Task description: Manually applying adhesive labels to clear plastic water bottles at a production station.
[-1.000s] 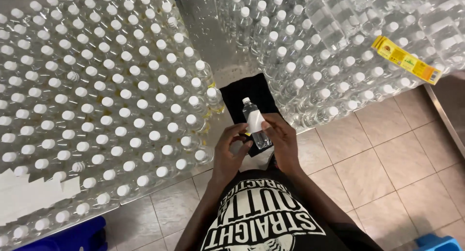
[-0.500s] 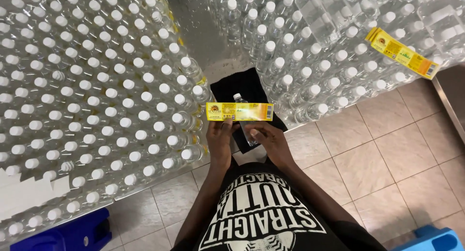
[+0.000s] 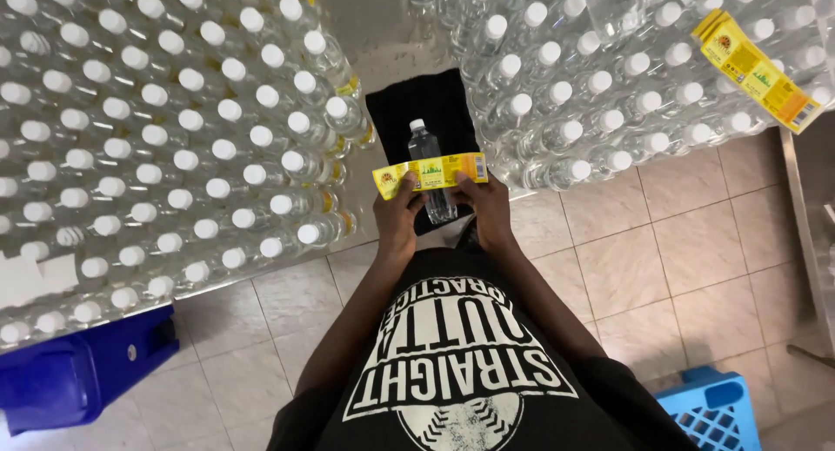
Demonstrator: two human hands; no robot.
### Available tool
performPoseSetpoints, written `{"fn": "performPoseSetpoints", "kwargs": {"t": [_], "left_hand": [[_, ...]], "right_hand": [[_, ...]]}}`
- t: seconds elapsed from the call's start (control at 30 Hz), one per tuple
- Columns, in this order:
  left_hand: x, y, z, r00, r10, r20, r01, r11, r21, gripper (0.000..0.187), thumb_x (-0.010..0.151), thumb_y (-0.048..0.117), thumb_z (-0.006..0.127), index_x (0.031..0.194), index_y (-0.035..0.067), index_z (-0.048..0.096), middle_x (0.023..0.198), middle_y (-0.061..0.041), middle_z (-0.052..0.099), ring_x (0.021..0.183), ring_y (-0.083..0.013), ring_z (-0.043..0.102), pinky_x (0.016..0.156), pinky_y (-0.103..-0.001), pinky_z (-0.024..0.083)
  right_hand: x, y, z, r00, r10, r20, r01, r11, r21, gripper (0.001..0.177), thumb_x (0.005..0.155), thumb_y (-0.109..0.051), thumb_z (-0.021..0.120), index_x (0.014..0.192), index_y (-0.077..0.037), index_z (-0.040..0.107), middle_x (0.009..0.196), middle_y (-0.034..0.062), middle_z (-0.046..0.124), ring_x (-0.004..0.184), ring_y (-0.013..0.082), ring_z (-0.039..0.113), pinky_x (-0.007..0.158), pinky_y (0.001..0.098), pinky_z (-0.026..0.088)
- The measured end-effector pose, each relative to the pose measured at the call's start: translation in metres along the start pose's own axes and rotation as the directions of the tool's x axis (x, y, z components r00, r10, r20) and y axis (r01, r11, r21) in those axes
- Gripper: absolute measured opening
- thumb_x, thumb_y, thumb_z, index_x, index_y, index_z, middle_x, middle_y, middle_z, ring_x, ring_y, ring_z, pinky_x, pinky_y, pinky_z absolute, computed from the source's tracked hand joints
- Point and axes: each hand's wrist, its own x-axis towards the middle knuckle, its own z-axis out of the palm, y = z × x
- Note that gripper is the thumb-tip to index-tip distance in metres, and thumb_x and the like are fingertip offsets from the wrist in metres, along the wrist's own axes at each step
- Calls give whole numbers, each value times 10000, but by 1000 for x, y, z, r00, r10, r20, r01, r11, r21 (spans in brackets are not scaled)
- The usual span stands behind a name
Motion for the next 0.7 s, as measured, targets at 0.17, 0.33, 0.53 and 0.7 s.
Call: {"fn": "performPoseSetpoints", "kwargs": {"t": [0.17,0.33,0.53,0.7], "left_hand": [[12,-39,-22,994,-3,-112,13,996,91,513,934,205,924,1240,-100,649,1133,-199,694,1091,-308,719,936,-425,660],[21,-63,-38,987,-3,-159,14,998,68,499,934,173,931,1244,-100,651,1171,-222,707,1177,-362,721,1004,-467,637],[19,-72,-42,981,17,-192,6,993,122,532,898,240,974,1225,-57,678,1128,-188,720,1126,-295,727,995,-453,646],[14,-76,-45,976,25,-218,11,986,166,526,890,257,983,1209,-43,692,1109,-193,733,1107,-300,745,995,-440,653]], "right_hand": [[18,18,-23,998,57,-13,-59,972,-227,444,912,-267,941,1169,48,764,860,188,767,743,244,792,770,367,670],[24,36,-28,995,100,-18,-101,957,-271,400,902,-250,939,1171,12,802,872,185,776,791,235,799,806,349,659],[23,34,-32,993,119,-19,-120,954,-276,375,889,-231,951,1144,9,817,862,190,779,801,198,781,806,334,649],[22,37,-32,989,142,-36,-146,967,-209,318,891,-153,933,1116,38,816,847,201,762,798,210,774,816,337,660]]}}
